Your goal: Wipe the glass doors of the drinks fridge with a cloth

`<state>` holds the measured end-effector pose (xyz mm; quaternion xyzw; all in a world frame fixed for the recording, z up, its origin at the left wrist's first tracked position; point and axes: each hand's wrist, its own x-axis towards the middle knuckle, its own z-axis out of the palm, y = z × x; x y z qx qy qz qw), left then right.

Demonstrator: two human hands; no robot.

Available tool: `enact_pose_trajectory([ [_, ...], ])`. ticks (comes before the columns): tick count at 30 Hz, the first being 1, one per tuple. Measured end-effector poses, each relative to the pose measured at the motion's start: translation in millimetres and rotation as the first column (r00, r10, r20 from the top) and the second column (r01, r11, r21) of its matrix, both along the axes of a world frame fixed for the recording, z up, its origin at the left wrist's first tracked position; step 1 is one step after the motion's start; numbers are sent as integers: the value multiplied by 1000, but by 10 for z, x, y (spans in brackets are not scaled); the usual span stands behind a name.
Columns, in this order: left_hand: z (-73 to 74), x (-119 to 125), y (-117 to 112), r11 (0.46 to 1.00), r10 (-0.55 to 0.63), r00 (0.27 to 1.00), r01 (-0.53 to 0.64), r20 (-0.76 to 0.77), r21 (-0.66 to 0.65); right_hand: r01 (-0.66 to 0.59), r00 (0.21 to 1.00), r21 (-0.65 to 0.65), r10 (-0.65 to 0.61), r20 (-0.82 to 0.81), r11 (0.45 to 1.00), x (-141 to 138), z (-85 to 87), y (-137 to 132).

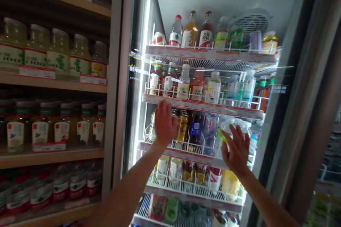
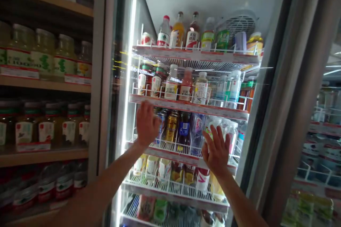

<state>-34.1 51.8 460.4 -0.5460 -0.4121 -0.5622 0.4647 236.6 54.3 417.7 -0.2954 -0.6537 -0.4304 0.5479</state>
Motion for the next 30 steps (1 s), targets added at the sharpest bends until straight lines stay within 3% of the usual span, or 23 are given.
enact_pose_trajectory([
  [1,-24,169,-4,999,-23,984,16,-176,-42,-1,1000,0,1,5,1000,3,2,-4],
  [3,-55,348,-10,994,-91,884,51,-458,-99,-4,1000,-6,4,13,1000,14,7,-11],
  [5,-27,224,-9,992,-128,865,102,-485,-80,-13,1000,-7,13,23,1000,21,11,-18],
  [6,13,72,-4,992,-125,912,121,-392,-37,-18,999,-8,18,28,1000,21,12,-20],
  [8,129,-255,19,993,-88,995,92,-56,68,-23,999,-2,23,24,1000,12,12,-19],
  [10,227,-392,48,995,-36,977,15,209,103,-24,1000,4,24,10,1000,-2,12,-12],
  [11,245,-344,57,996,-22,971,-1,239,94,-21,1000,5,21,4,1000,-8,11,-8],
  [12,235,-226,61,997,-20,980,5,196,74,-16,1000,5,16,4,1000,-10,11,-4],
  [14,157,117,56,998,-56,996,58,-70,19,-12,1000,11,11,8,1000,-5,9,2],
  [16,70,370,45,995,-96,928,93,-360,-27,-13,1000,18,12,17,1000,9,9,7],
  [18,49,337,32,996,-89,891,83,-446,-32,-14,999,25,13,30,1000,24,10,10],
  [20,122,49,28,999,-45,961,50,-275,12,-12,999,27,11,43,1000,29,8,12],
  [22,251,-252,45,997,-21,999,17,46,79,-9,999,27,8,41,1000,21,7,13],
  [24,351,-306,64,994,-25,973,1,229,107,-13,1000,25,12,26,1000,9,7,13],
  [25,364,-211,67,995,-29,974,6,225,101,-14,1000,22,14,18,1000,5,8,12],
  [28,256,325,46,998,-51,991,54,-122,25,-22,1000,25,22,13,999,10,15,3],
  [30,153,542,27,995,-99,914,89,-393,-41,-21,999,29,20,27,999,22,19,-2],
])
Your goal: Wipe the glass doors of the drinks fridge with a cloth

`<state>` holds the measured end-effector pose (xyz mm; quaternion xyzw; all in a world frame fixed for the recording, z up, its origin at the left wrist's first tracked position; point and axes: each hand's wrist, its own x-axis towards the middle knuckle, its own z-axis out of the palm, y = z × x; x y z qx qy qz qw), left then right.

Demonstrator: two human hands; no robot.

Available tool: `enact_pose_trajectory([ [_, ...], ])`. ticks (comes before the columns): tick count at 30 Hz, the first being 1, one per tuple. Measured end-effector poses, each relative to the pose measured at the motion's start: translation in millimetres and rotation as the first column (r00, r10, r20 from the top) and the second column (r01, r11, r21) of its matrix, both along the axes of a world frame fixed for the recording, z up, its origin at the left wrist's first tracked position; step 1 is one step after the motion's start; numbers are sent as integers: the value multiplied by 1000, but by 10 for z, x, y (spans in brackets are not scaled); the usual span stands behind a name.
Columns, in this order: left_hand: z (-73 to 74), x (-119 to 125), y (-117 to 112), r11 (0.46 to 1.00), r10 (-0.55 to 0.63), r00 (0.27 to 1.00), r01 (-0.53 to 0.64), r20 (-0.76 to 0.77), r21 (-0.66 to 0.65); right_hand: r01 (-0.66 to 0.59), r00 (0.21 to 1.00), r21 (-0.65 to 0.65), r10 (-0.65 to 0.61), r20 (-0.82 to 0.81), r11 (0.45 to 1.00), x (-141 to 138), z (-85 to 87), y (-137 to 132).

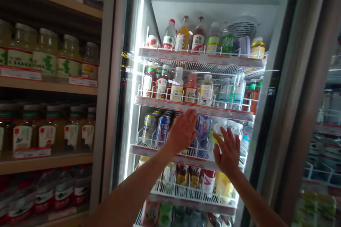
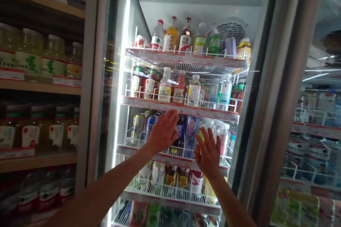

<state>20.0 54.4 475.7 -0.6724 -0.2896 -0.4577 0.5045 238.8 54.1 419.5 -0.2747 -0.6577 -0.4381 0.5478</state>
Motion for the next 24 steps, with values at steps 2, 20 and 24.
enact_pose_trajectory([
  [2,-30,-109,-14,1000,-7,998,7,-68,-13,1,1000,1,-1,11,1000,8,-1,-1],
  [20,-51,-584,-63,996,91,907,-81,412,-42,-27,999,-44,26,-21,999,55,-38,9],
  [24,-225,-407,-123,973,177,891,-95,419,-210,-50,997,-37,48,-55,998,38,-58,5],
])
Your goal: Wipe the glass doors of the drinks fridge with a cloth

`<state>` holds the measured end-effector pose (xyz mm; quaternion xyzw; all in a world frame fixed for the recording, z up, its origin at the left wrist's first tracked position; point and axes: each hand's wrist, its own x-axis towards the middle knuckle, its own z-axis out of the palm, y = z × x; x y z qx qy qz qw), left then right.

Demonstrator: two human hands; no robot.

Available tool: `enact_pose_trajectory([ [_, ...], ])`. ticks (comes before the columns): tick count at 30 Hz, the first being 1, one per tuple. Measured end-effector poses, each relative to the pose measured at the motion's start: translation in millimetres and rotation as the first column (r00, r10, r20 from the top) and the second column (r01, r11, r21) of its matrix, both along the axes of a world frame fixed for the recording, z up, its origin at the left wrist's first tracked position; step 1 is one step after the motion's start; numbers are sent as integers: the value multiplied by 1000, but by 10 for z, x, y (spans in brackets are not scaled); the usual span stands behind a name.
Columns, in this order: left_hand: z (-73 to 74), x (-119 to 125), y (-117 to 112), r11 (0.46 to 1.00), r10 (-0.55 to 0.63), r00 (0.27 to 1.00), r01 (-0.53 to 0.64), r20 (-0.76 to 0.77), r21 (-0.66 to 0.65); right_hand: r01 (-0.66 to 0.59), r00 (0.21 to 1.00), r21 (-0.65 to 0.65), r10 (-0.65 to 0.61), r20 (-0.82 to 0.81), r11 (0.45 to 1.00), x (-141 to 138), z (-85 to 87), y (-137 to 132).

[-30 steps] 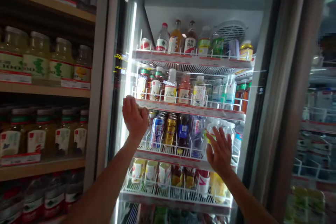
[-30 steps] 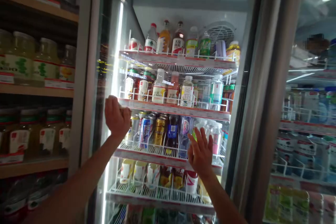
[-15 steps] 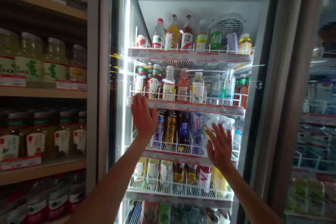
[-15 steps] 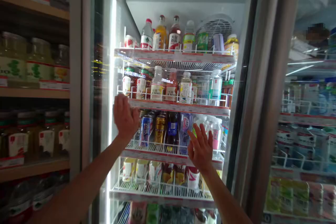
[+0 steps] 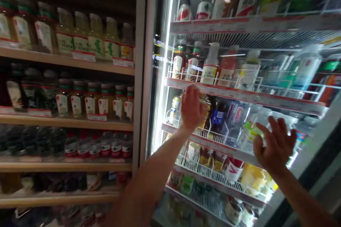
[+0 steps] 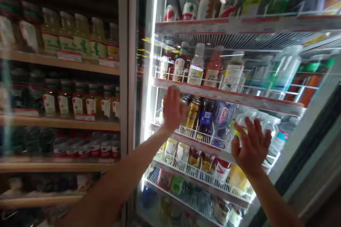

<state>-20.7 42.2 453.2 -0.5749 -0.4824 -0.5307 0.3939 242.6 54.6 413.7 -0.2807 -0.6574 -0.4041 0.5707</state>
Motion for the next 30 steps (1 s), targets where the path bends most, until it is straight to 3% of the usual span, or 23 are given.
enact_pose_trajectory([
  [1,-117,138,-26,994,-44,982,25,-186,-102,-19,1000,-15,19,-19,1000,-3,-1,-14],
  [3,-328,350,-72,973,-142,868,36,-476,-226,-51,998,-55,49,-48,997,6,-3,-46],
  [4,-391,390,-86,967,-169,832,37,-528,-251,-61,997,-76,57,-52,995,21,-7,-58],
  [5,-415,385,-91,968,-169,841,44,-514,-246,-65,997,-98,61,-44,993,43,-14,-64],
  [6,-404,347,-84,975,-145,889,54,-435,-214,-64,998,-107,63,-13,992,70,-25,-61],
  [8,-322,269,-41,995,-62,992,51,-114,-90,-59,994,-57,64,85,997,131,-55,-35],
  [10,-278,336,10,1000,-17,984,13,177,20,-59,982,37,52,181,998,180,-83,0],
  [11,-309,447,25,999,-21,979,13,203,39,-54,979,62,41,202,997,197,-92,12],
  [12,-379,598,27,999,-40,991,36,131,31,-47,978,60,34,204,997,212,-97,16],
  [14,-599,938,-2,991,-129,961,114,-244,-75,-39,976,-8,40,213,999,251,-93,-2],
  [16,-789,1182,-49,970,-230,798,145,-557,-193,-55,962,-68,71,265,996,332,-75,-42],
  [17,-825,1236,-66,964,-257,743,149,-618,-221,-69,950,-95,94,297,993,393,-63,-63],
  [18,-809,1246,-74,962,-262,748,157,-610,-222,-84,938,-120,119,325,989,466,-50,-81],
  [20,-645,1193,-53,975,-210,899,165,-384,-148,-122,922,-163,173,345,979,627,-19,-108],
  [21,-530,1169,-30,985,-162,971,149,-174,-88,-148,919,-176,201,339,973,702,-2,-115],
  [22,-421,1169,-6,992,-121,992,123,46,-29,-174,918,-186,228,326,967,764,12,-117],
  [23,-335,1203,11,995,-101,971,99,217,19,-199,916,-194,253,312,961,808,23,-117],
  [25,-271,1379,0,989,-147,938,136,313,59,-245,911,-207,298,285,947,830,21,-118],
  [28,-359,1780,-140,927,-366,895,373,256,22,-309,904,-269,369,214,912,705,-81,-170],
  [30,-403,2025,-278,845,-497,763,534,413,30,-368,895,-363,431,109,856,584,-227,-269],
])
